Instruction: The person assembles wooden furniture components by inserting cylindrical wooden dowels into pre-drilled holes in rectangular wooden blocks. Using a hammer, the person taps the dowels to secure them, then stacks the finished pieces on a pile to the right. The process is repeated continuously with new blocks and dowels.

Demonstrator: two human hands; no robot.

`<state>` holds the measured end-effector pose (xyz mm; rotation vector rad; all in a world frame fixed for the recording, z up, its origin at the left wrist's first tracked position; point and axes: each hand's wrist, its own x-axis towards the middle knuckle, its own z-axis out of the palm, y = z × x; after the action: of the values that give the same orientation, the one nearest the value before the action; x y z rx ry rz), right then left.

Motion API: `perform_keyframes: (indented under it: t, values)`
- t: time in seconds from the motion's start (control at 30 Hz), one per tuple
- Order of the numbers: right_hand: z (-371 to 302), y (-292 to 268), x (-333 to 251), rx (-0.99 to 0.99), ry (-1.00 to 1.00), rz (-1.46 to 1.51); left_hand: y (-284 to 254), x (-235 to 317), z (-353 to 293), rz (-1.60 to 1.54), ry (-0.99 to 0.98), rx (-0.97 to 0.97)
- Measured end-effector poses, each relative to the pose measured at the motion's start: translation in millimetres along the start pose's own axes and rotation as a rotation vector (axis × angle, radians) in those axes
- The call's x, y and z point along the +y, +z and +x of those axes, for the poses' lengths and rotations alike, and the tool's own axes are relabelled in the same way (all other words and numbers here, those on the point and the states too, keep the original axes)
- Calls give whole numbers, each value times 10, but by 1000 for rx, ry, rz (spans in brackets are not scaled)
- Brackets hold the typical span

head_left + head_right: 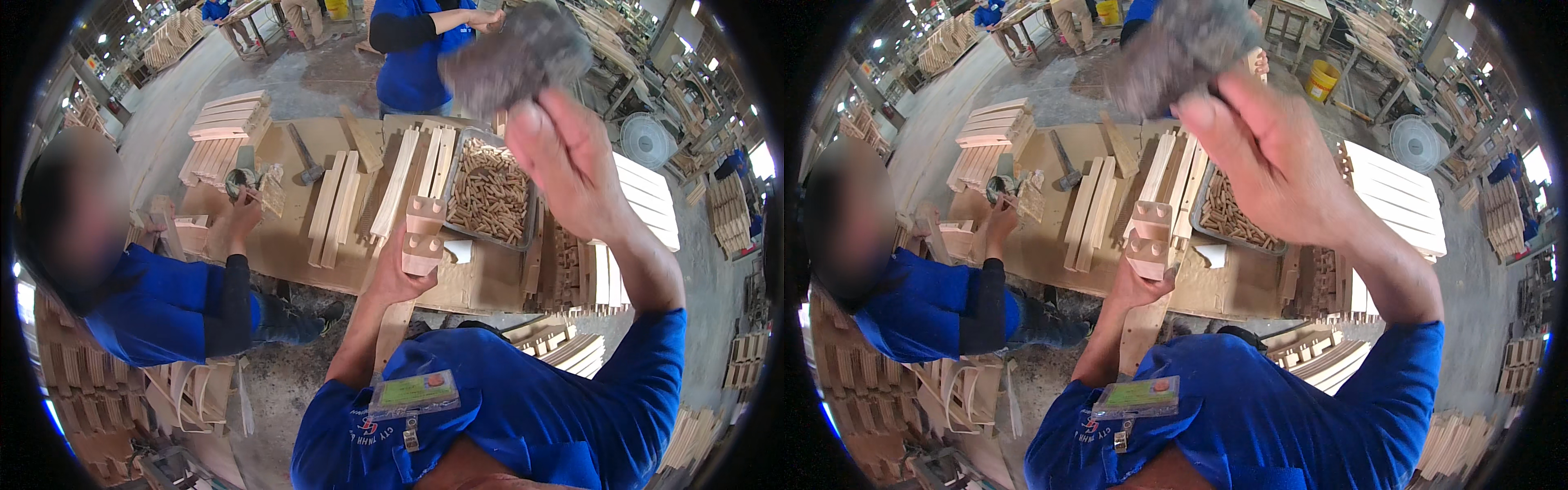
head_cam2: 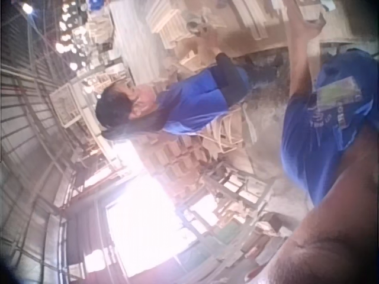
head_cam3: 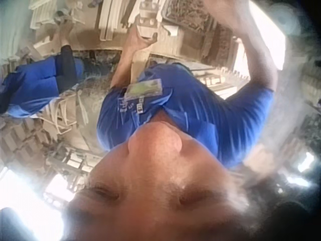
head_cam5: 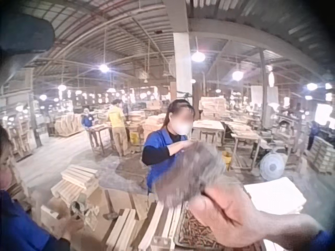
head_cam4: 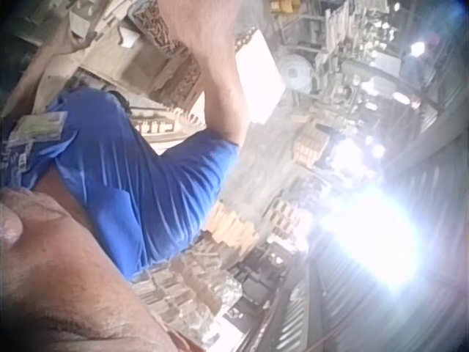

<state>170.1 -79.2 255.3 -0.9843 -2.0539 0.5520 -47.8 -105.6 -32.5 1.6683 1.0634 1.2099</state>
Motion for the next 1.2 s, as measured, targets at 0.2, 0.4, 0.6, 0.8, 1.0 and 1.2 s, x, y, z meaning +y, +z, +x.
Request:
perform_keyframes:
  t: [0.2,0.4,0.6,0.8,1.0,1.2]
  values:
    - [15,282,464,-448,10,-431,2,41,35,27,42,-34]
    - [-182,6,118,-144,40,-157,-12,-5,-20,4,48,58]
    - [-525,255,267,-404,-60,-257,-14,9,-19,1,31,-41]
    - [-375,119,-36,-194,-46,-96,39,-2,-34,75,51,3]
    - [-439,354,152,-350,-191,-366,-7,-17,35,100,142,-147]
    - [-857,390,729,-226,31,-16,8,-207,-163,50,33,122]
